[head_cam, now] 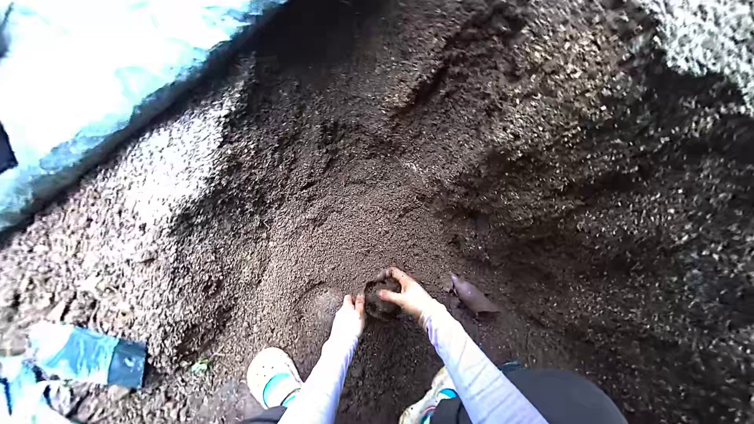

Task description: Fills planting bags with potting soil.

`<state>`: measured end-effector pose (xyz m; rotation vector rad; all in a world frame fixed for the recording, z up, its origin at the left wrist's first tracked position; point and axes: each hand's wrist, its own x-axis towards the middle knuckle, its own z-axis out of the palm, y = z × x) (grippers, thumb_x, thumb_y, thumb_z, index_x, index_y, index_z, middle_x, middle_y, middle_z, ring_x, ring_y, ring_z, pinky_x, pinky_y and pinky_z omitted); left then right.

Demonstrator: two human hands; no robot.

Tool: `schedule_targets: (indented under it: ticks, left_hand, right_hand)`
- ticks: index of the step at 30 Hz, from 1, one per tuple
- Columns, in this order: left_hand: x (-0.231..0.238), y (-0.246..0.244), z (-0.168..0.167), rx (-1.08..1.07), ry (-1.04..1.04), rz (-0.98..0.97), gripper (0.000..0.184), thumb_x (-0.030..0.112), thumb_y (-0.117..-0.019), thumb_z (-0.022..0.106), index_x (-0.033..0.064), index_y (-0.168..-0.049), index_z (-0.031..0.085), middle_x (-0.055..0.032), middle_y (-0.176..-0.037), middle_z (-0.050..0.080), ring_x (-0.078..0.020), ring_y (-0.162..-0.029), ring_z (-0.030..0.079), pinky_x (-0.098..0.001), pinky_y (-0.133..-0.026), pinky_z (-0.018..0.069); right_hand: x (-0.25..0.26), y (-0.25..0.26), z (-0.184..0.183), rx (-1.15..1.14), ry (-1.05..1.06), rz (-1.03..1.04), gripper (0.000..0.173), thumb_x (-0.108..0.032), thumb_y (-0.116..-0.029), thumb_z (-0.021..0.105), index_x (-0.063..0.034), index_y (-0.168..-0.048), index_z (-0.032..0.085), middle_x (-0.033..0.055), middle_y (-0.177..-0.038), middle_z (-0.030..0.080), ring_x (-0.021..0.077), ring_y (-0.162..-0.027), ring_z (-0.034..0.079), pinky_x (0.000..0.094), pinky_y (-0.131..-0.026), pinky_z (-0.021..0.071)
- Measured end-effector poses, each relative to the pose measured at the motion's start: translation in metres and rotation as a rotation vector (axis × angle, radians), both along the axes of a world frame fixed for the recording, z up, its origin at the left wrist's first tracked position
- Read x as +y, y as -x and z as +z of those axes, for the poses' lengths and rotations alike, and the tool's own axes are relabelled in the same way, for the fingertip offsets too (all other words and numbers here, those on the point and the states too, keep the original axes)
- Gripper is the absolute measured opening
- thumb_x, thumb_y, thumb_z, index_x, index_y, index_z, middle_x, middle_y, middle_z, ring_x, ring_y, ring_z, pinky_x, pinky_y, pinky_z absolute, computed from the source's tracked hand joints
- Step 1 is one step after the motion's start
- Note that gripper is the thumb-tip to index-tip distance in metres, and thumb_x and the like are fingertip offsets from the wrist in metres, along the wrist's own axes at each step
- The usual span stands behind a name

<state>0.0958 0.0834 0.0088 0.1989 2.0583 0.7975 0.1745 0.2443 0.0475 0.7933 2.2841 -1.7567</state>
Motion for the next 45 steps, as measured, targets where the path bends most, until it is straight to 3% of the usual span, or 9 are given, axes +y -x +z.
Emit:
schedule_targets:
  ticks: [10,18,21,24,26,29,34,40,45]
  left_hand:
    - [-0.009,0.001,0.01,-0.093,0.069,-0.174,0.071,0.06,-0.1073,0.035,0.0023,-0.145,0.05,-0.0261,-0.137,0.061,-0.0401,-0.131,0.058,-0.062,-0.108,0.0441]
    - [-0.019,-0.013,-0.004,-0.197,-0.055,-0.206,0.066,0.056,-0.1085,0.037,-0.0004,-0.139,0.054,-0.0269,-0.134,0.061,-0.0407,-0.128,0.059,-0.0618,-0.108,0.0427]
    - [-0.01,-0.024,-0.014,-0.179,-0.044,-0.183,0.057,0.046,-0.1114,0.034,0.0002,-0.133,0.059,-0.023,-0.125,0.067,-0.0375,-0.12,0.064,-0.0597,-0.104,0.0467]
    - [-0.001,-0.026,-0.011,-0.172,-0.017,-0.128,0.048,0.037,-0.1121,0.032,0.003,-0.128,0.062,-0.0195,-0.119,0.069,-0.0345,-0.114,0.067,-0.0581,-0.099,0.0494]
    - [-0.001,-0.027,-0.012,-0.171,-0.028,-0.114,0.046,0.034,-0.1125,0.031,0.003,-0.128,0.062,-0.0206,-0.119,0.068,-0.0355,-0.114,0.066,-0.0586,-0.098,0.049]
    - [-0.005,-0.029,-0.015,-0.164,-0.06,-0.092,0.046,0.032,-0.1128,0.031,0.0026,-0.131,0.061,-0.0222,-0.123,0.067,-0.0365,-0.117,0.065,-0.0589,-0.1,0.0483]
    - [-0.007,-0.029,-0.013,-0.191,-0.081,-0.053,0.048,0.034,-0.1129,0.027,0.0046,-0.13,0.062,-0.0194,-0.12,0.068,-0.0352,-0.113,0.066,-0.0588,-0.099,0.0485]
    - [-0.012,-0.021,-0.011,-0.19,-0.018,-0.035,0.062,0.056,-0.1083,0.037,0.0039,-0.132,0.059,-0.0231,-0.128,0.065,-0.0375,-0.123,0.062,-0.0612,-0.103,0.0462]
    - [-0.012,-0.017,-0.014,-0.146,-0.04,-0.072,0.048,0.043,-0.1113,0.035,0.0061,-0.129,0.06,-0.022,-0.124,0.066,-0.0386,-0.119,0.064,-0.0638,-0.097,0.0482]
  right_hand:
    - [-0.015,-0.005,0.027,-0.265,-0.308,0.155,0.045,-0.033,-0.1052,0.059,0.0001,-0.136,0.06,0.0209,-0.14,0.061,0.0293,-0.131,0.058,0.0462,-0.115,0.042]
    - [-0.018,0.014,0.012,-0.182,-0.128,-0.164,0.042,-0.025,-0.1134,0.037,0.0052,-0.134,0.058,0.0188,-0.115,0.066,0.0223,-0.094,0.065,0.0386,-0.085,0.0543]
    - [-0.03,0.022,-0.011,-0.317,-0.062,-0.037,0.045,-0.027,-0.1138,0.034,0.0029,-0.14,0.056,0.0203,-0.129,0.064,0.0262,-0.116,0.062,0.0447,-0.104,0.0474]
    - [-0.031,0.024,-0.005,-0.142,0.044,-0.265,0.033,-0.02,-0.1118,0.036,0.0021,-0.113,0.061,0.0064,-0.086,0.056,0.0138,-0.071,0.052,0.0308,-0.067,0.0471]
    - [-0.038,0.023,0.006,-0.019,0.152,-0.402,0.026,-0.016,-0.1102,0.037,-0.0013,-0.103,0.057,0.0,-0.075,0.05,0.0083,-0.061,0.049,0.0249,-0.059,0.0462]
    - [-0.046,0.021,-0.015,-0.238,0.052,-0.14,0.041,-0.018,-0.1112,0.039,0.0073,-0.139,0.055,0.0196,-0.127,0.065,0.0219,-0.112,0.063,0.0396,-0.103,0.0485]
    - [-0.024,0.045,0.01,-0.013,0.079,-0.152,0.029,-0.016,-0.1079,0.035,0.0002,-0.098,0.058,-0.0022,-0.073,0.049,0.0071,-0.061,0.047,0.0263,-0.061,0.0462]
    - [-0.013,0.056,-0.008,-0.401,-0.194,0.376,0.042,-0.022,-0.1115,0.035,0.006,-0.129,0.06,0.0245,-0.122,0.064,0.0317,-0.113,0.062,0.0513,-0.102,0.0459]
    - [-0.009,0.05,0.05,-0.135,0.001,0.073,0.031,-0.017,-0.1071,0.039,0.0015,-0.095,0.061,-0.0004,-0.071,0.049,0.0086,-0.06,0.047,0.0283,-0.061,0.0456]
